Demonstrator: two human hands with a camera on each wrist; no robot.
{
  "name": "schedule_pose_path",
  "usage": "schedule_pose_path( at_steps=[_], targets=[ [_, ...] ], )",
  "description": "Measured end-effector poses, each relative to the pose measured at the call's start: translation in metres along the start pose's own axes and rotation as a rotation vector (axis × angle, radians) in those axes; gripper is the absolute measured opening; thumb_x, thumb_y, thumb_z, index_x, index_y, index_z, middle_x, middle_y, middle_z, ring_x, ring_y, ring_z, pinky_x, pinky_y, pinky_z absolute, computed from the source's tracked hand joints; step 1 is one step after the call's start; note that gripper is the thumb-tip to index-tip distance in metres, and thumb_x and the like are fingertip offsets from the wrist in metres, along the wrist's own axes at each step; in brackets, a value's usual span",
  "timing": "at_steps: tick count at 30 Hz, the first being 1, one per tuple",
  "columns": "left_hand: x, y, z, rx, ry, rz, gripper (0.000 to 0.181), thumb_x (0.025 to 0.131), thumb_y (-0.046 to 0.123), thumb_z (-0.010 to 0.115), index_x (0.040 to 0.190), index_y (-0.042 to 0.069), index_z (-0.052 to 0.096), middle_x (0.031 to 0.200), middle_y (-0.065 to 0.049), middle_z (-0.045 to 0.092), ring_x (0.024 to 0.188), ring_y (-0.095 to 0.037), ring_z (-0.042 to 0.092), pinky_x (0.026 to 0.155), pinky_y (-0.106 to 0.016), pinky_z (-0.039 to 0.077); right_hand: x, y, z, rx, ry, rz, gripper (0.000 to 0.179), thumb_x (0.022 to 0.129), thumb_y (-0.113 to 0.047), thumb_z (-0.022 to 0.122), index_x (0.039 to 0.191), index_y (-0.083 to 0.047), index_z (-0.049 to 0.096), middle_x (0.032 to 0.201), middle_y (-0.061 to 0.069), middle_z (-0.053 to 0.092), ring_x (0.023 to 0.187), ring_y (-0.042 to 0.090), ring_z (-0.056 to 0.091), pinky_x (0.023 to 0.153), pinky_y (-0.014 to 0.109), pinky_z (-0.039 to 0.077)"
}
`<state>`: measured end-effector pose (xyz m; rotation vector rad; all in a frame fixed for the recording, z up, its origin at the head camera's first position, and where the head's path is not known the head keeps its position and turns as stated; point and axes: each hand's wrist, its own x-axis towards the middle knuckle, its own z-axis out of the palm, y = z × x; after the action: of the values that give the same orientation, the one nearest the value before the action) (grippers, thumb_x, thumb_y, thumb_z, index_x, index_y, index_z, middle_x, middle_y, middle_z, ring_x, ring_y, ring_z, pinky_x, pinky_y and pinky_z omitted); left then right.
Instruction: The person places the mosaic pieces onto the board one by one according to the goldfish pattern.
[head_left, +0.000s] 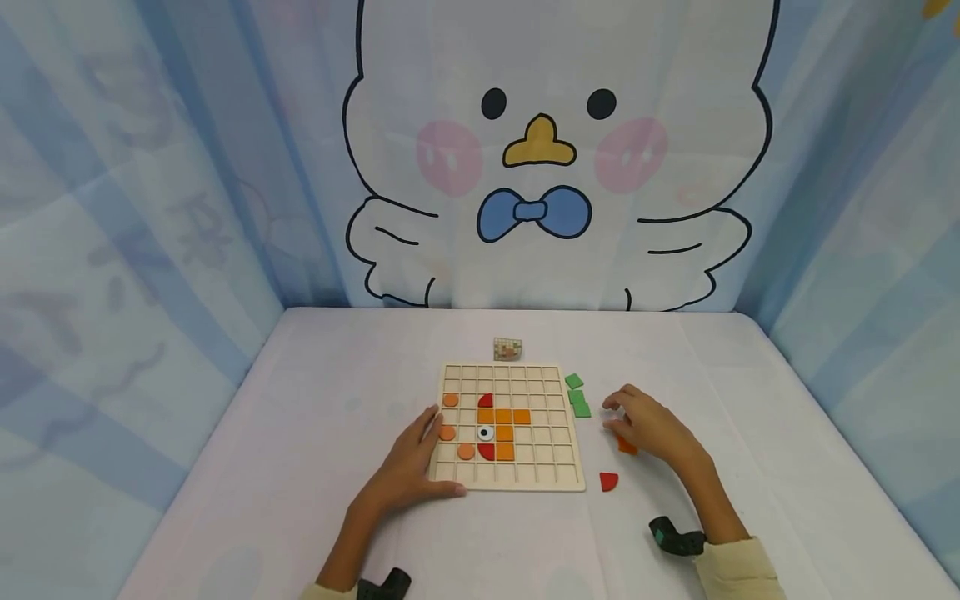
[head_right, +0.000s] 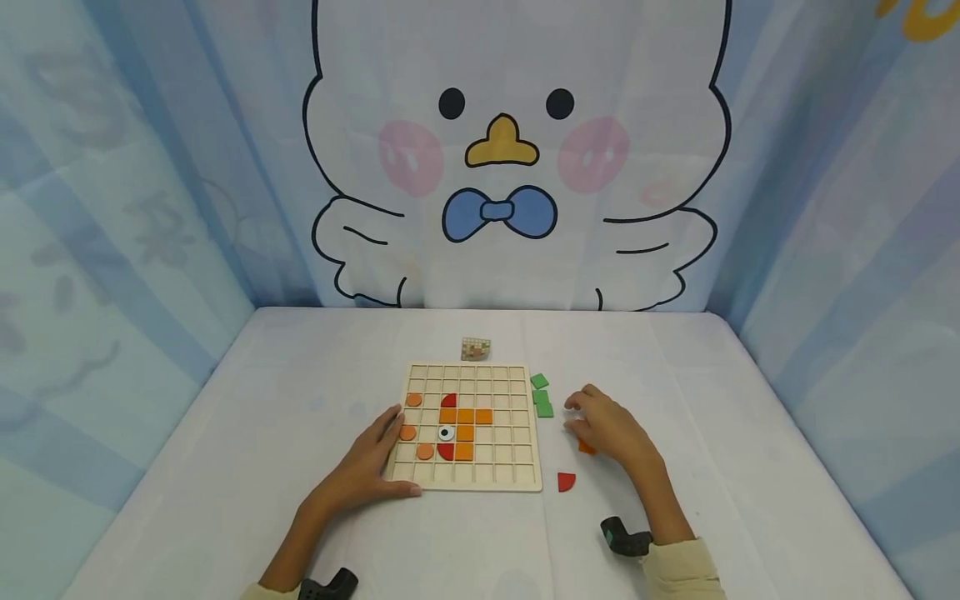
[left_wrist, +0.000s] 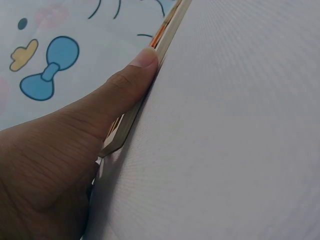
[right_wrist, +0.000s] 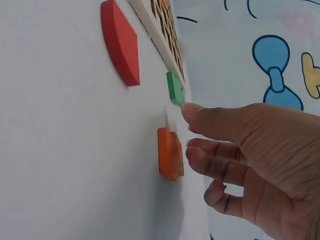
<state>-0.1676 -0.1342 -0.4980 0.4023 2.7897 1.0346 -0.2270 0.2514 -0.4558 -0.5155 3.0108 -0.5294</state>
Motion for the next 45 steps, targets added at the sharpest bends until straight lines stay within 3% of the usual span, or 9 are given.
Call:
schedule_pose_path(
  at_steps=[10, 17, 26, 38, 45],
  targets=[
    [0.002, -0.002, 0.002, 0.009, -0.002, -0.001, 0.124, 0.065, 0.065, 0.080, 0.156, 0.008, 0.017, 0.165, -0.010, 0.010, 0.150, -0.035, 0.017, 0.117, -0.057, 0.025, -0.014, 0.015, -0.003, 0.008, -0.040, 0.055, 0.026, 0.083, -0.022, 0.078, 0.102, -0.008, 0.068, 0.094, 0.005, 0.056, 0.080, 0.015, 0.053, 0.070, 0.025, 0.055],
    [0.002, -0.001, 0.001, 0.004, -0.003, -0.012, 0.125, 0.065, 0.064, 0.081, 0.157, 0.009, 0.017, 0.165, -0.010, 0.010, 0.150, -0.036, 0.016, 0.117, -0.057, 0.025, -0.022, 0.015, -0.006, 0.037, -0.072, 0.113, 0.037, 0.080, -0.031, 0.081, 0.104, -0.007, 0.067, 0.092, 0.005, 0.056, 0.079, 0.016, 0.052, 0.070, 0.029, 0.054],
    [0.002, -0.001, 0.000, 0.006, -0.003, -0.010, 0.124, 0.065, 0.063, 0.081, 0.156, 0.008, 0.017, 0.165, -0.009, 0.011, 0.150, -0.035, 0.016, 0.118, -0.057, 0.024, -0.020, 0.015, -0.004, 0.048, -0.056, 0.106, 0.025, 0.084, -0.018, 0.076, 0.103, -0.006, 0.066, 0.080, 0.001, 0.052, 0.072, 0.013, 0.048, 0.061, 0.022, 0.044],
    [0.004, -0.002, 0.000, 0.012, 0.002, -0.003, 0.124, 0.066, 0.063, 0.081, 0.156, 0.007, 0.017, 0.165, -0.010, 0.011, 0.150, -0.035, 0.017, 0.117, -0.056, 0.026, -0.011, 0.011, 0.002, -0.046, -0.002, 0.043, 0.020, 0.084, -0.015, 0.076, 0.098, -0.004, 0.067, 0.089, 0.002, 0.059, 0.080, 0.014, 0.053, 0.077, 0.033, 0.055],
    [0.003, -0.001, 0.000, -0.002, -0.003, -0.005, 0.124, 0.066, 0.063, 0.081, 0.156, 0.007, 0.018, 0.165, -0.010, 0.011, 0.150, -0.035, 0.017, 0.117, -0.056, 0.025, -0.010, 0.010, 0.006, -0.049, 0.001, 0.030, 0.021, 0.084, -0.017, 0.077, 0.098, -0.004, 0.068, 0.089, 0.002, 0.060, 0.080, 0.015, 0.053, 0.078, 0.033, 0.057]
  ],
)
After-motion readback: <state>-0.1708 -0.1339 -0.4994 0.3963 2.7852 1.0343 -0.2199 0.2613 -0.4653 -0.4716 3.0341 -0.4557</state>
